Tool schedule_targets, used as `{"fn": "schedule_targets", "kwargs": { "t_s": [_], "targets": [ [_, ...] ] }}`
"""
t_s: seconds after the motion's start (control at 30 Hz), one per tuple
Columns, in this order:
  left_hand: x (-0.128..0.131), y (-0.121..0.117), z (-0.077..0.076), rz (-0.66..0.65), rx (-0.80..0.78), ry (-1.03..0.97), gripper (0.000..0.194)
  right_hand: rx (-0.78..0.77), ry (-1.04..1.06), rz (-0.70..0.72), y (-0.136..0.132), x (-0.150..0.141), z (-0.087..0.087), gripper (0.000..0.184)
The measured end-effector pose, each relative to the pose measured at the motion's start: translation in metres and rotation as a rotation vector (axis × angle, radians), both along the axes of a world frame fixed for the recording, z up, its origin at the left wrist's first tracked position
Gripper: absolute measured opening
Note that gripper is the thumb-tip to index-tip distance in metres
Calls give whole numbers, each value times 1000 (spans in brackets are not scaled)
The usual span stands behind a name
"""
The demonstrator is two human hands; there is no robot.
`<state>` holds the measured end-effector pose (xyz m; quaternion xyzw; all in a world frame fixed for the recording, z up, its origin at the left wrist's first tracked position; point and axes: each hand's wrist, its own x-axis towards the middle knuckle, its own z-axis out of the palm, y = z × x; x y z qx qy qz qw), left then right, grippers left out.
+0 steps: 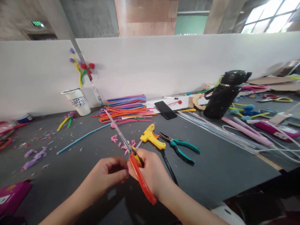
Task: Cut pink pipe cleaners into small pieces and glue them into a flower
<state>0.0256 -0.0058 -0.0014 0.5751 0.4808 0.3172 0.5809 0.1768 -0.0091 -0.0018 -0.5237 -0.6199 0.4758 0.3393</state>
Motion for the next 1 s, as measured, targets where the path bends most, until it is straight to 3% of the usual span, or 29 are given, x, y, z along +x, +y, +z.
{"fn": "schedule_targets", "kwargs": {
  "t_s": [0.13,0.23,0.33,0.47,0.67,1.0],
  "targets": [
    [0,0,1,34,8,-11,0,91,-36,-64,2,3,1,8],
    [-5,4,5,161,12,-169,5,146,-112,-59,1,8,3,17],
    [-12,7,11,286,59,-322,7,208,-273,-38,-2,12,2,28],
    [-18,8,16,351,120,-456,6,345,-541,-20,-8,15,-5,33],
    [-16,6,17,420,137,-553,3,539,-766,-24,-11,14,-13,39],
    [-18,4,16,422,167,-591,1,628,-834,-7,-8,8,-15,37]
  ]
}}
